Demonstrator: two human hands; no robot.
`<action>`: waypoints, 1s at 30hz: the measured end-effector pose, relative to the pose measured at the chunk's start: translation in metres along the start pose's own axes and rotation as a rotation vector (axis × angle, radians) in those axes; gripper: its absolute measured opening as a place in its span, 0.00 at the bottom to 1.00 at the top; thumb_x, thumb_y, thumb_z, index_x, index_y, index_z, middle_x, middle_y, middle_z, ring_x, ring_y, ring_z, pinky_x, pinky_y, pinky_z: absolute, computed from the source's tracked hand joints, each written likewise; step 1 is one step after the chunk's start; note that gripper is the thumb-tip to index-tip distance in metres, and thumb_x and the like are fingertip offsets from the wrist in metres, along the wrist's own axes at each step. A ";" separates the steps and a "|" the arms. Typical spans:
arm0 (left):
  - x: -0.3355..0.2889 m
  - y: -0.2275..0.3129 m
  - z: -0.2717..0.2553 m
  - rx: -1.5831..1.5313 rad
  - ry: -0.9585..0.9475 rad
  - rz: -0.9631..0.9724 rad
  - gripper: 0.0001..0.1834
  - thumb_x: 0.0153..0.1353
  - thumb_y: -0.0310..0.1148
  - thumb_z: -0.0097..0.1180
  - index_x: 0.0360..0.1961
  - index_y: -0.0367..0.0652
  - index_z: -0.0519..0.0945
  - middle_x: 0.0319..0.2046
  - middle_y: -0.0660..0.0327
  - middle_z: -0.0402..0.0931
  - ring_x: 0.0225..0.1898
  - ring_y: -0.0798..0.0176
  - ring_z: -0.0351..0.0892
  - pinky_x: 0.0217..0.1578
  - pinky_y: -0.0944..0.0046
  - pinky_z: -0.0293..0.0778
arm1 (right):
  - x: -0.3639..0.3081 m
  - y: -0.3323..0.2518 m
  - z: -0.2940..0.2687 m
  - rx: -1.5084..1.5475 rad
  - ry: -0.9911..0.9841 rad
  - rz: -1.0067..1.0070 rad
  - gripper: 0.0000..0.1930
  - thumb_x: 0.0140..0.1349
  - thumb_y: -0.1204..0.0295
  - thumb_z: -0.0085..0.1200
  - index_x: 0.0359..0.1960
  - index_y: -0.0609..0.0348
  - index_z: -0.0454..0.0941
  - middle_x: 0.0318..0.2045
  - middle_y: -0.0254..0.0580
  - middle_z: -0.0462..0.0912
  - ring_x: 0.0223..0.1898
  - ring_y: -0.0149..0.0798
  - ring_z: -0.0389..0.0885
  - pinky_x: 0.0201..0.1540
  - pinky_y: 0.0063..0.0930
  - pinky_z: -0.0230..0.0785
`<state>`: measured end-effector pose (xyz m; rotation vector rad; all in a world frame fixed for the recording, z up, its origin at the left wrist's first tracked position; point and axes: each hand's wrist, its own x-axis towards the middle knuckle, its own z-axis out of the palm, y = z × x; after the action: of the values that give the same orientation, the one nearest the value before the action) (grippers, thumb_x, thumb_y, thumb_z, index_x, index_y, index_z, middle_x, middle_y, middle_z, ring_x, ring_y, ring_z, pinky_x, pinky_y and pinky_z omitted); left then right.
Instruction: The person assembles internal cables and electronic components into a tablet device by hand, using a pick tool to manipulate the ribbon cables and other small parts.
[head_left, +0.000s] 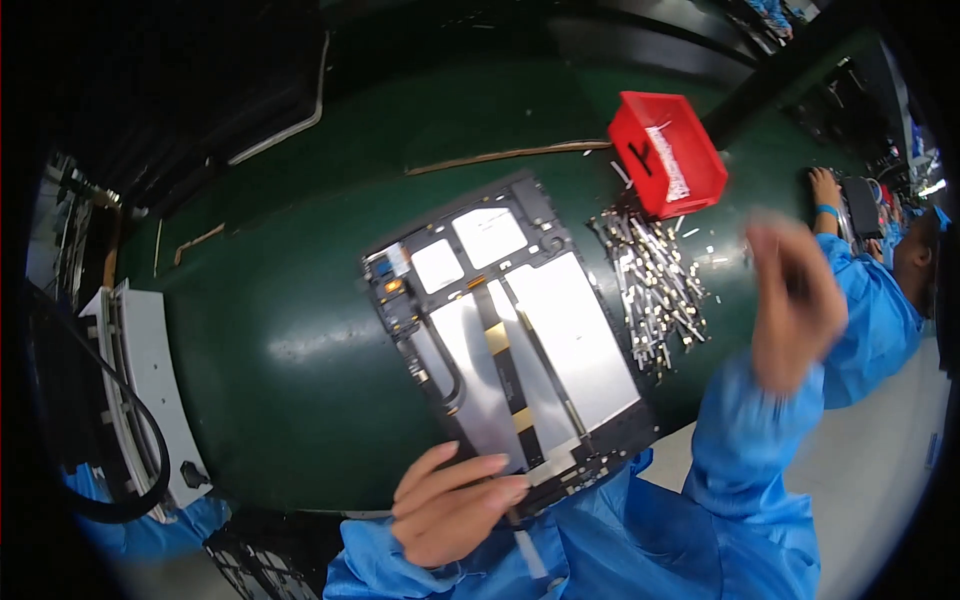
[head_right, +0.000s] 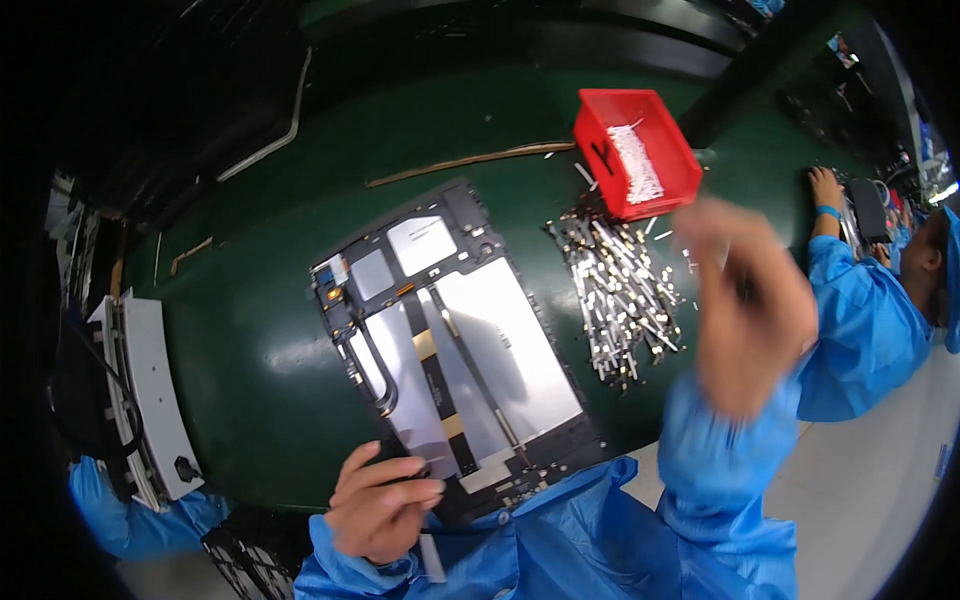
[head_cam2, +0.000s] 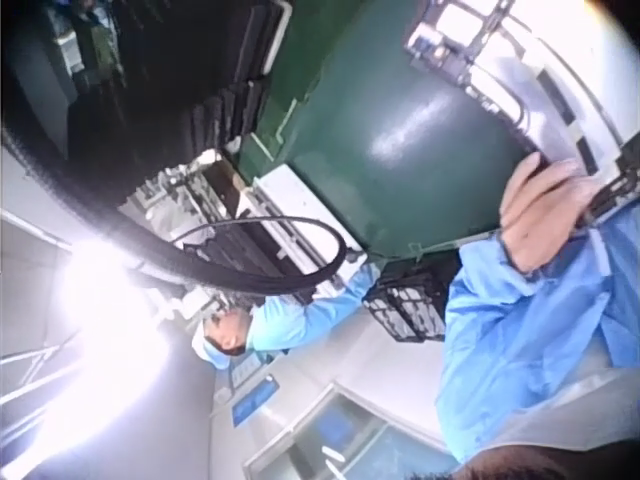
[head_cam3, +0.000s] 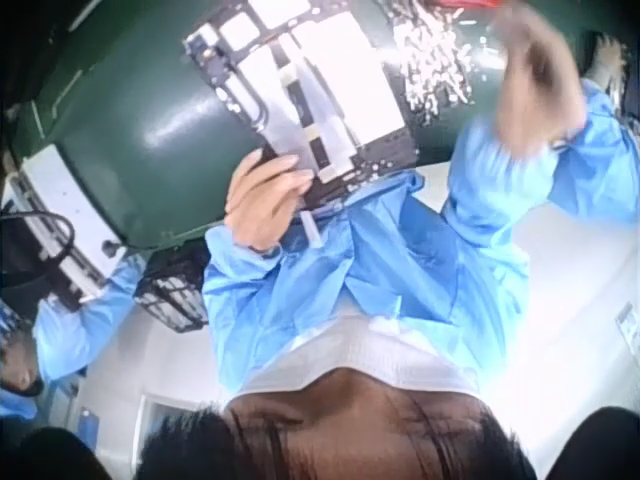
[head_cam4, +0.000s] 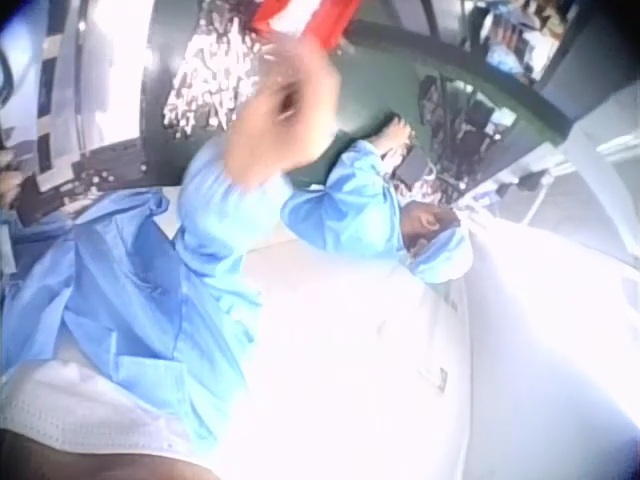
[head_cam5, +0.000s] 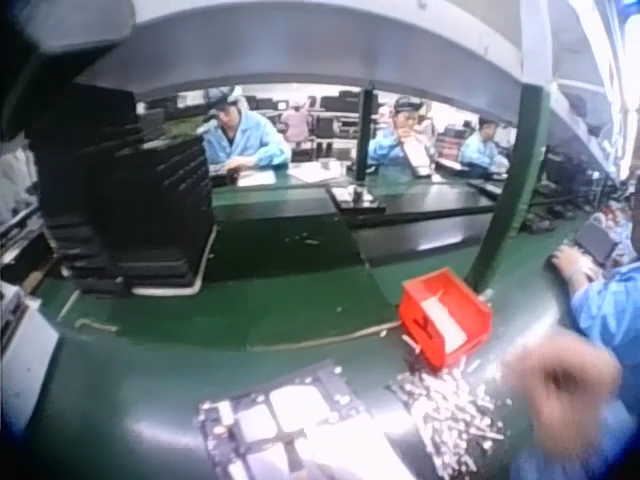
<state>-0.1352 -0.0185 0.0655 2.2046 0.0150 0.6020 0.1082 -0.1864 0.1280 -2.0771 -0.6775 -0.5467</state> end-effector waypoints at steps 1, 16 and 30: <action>0.001 -0.002 0.003 -0.035 0.108 -0.025 0.21 0.49 0.25 0.65 0.46 0.42 0.74 0.31 0.61 0.84 0.42 0.58 0.82 0.53 0.53 0.68 | 0.023 0.028 0.005 -0.115 -0.004 0.108 0.07 0.60 0.79 0.53 0.37 0.63 0.81 0.25 0.37 0.80 0.26 0.23 0.73 0.29 0.17 0.65; 0.026 -0.031 -0.012 -0.218 0.023 -0.245 0.13 0.44 0.29 0.69 0.35 0.47 0.85 0.44 0.60 0.80 0.56 0.53 0.72 0.60 0.51 0.57 | -0.073 -0.059 0.012 0.308 -0.817 -0.091 0.12 0.45 0.85 0.58 0.34 0.65 0.82 0.30 0.44 0.78 0.28 0.37 0.76 0.28 0.23 0.70; 0.023 -0.051 0.004 -0.337 0.198 -0.221 0.08 0.43 0.27 0.68 0.28 0.44 0.85 0.32 0.65 0.83 0.44 0.61 0.79 0.53 0.57 0.65 | -0.108 -0.058 0.038 0.167 -0.792 -0.338 0.14 0.41 0.73 0.56 0.33 0.55 0.83 0.32 0.33 0.77 0.34 0.33 0.73 0.38 0.26 0.68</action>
<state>-0.1035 0.0168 0.0351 1.7832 0.2406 0.6436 -0.0064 -0.1555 0.0779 -1.9972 -1.4867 0.1905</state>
